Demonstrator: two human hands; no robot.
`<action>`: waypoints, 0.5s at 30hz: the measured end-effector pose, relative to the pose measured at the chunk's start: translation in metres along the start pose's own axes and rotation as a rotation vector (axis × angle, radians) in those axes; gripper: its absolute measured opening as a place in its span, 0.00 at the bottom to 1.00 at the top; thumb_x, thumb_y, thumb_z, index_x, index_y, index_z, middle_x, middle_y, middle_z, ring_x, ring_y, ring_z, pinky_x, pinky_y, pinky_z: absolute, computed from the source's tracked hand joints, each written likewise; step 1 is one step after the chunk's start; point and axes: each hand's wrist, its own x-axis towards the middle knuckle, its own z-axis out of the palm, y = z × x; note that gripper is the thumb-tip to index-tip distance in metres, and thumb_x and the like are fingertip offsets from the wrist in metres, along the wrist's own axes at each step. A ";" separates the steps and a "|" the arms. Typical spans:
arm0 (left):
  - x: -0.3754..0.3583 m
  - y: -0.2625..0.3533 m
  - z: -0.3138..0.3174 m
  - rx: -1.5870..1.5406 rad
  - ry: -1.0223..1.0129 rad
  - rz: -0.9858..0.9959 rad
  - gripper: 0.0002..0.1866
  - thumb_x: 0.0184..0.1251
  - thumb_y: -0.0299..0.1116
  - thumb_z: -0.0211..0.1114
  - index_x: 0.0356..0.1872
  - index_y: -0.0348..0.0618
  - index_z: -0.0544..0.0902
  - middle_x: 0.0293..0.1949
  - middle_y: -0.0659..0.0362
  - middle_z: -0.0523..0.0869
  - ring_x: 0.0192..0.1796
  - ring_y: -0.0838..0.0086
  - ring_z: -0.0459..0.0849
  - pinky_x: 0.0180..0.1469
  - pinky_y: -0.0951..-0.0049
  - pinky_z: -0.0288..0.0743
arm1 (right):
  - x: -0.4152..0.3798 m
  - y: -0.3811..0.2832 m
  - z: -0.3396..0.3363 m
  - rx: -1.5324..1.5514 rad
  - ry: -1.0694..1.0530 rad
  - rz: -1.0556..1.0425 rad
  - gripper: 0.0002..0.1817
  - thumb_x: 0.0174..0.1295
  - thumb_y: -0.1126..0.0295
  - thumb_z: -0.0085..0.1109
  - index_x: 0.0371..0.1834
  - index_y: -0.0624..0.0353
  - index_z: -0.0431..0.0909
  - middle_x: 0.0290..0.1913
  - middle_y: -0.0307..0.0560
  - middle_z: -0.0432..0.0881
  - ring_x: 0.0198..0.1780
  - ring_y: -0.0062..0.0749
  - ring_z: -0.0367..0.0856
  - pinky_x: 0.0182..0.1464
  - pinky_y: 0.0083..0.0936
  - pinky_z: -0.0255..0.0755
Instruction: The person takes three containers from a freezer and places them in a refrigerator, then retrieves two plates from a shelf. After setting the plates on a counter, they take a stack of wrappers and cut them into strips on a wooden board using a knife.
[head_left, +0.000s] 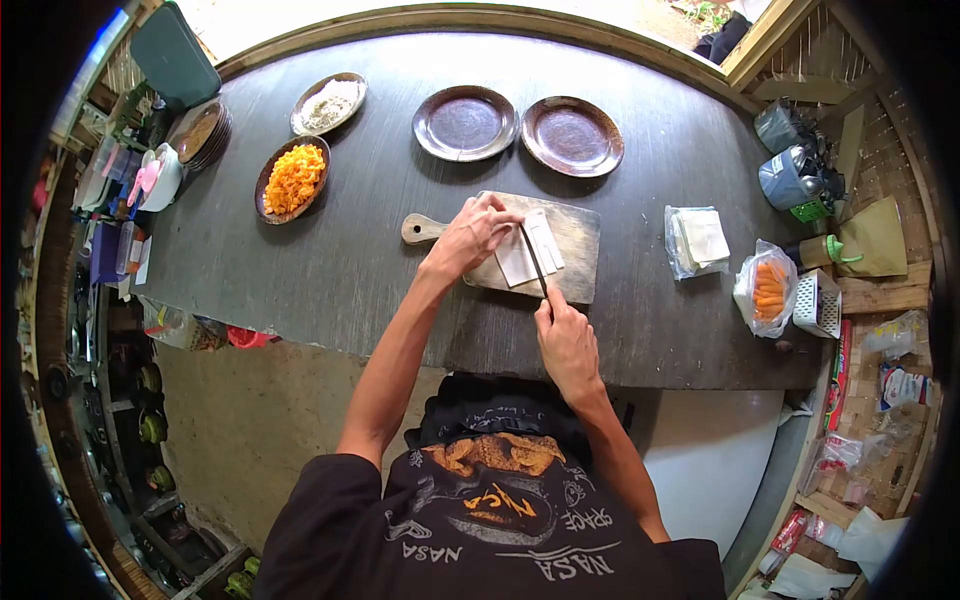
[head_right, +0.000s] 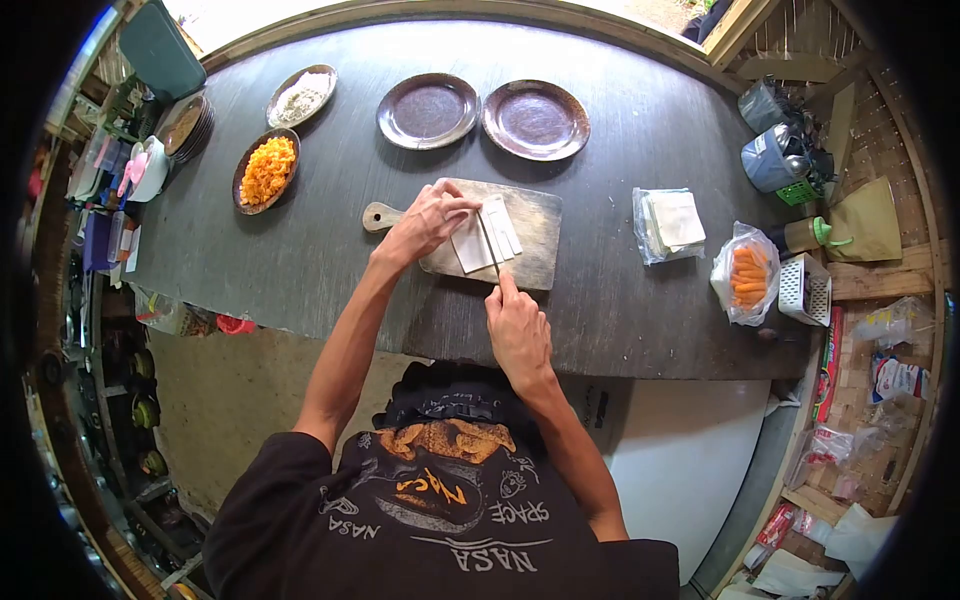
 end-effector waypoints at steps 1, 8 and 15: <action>0.003 -0.003 0.001 -0.002 0.001 -0.001 0.16 0.72 0.36 0.69 0.59 0.54 0.90 0.53 0.54 0.82 0.58 0.58 0.79 0.67 0.58 0.74 | 0.000 0.001 0.001 -0.011 0.006 -0.003 0.18 0.78 0.65 0.51 0.63 0.64 0.76 0.37 0.70 0.86 0.40 0.70 0.86 0.41 0.61 0.80; 0.008 -0.004 0.000 -0.101 0.011 -0.031 0.12 0.70 0.34 0.72 0.52 0.55 0.93 0.49 0.54 0.84 0.55 0.60 0.84 0.63 0.61 0.78 | -0.007 0.006 0.009 -0.058 -0.001 -0.010 0.18 0.78 0.63 0.51 0.64 0.60 0.75 0.35 0.68 0.86 0.38 0.69 0.86 0.40 0.59 0.82; 0.006 -0.004 0.003 -0.059 0.051 0.001 0.11 0.70 0.35 0.72 0.50 0.52 0.94 0.47 0.54 0.85 0.53 0.60 0.84 0.62 0.62 0.78 | -0.013 0.007 0.012 -0.052 0.024 0.018 0.18 0.78 0.62 0.50 0.65 0.59 0.75 0.36 0.68 0.86 0.38 0.69 0.86 0.40 0.59 0.82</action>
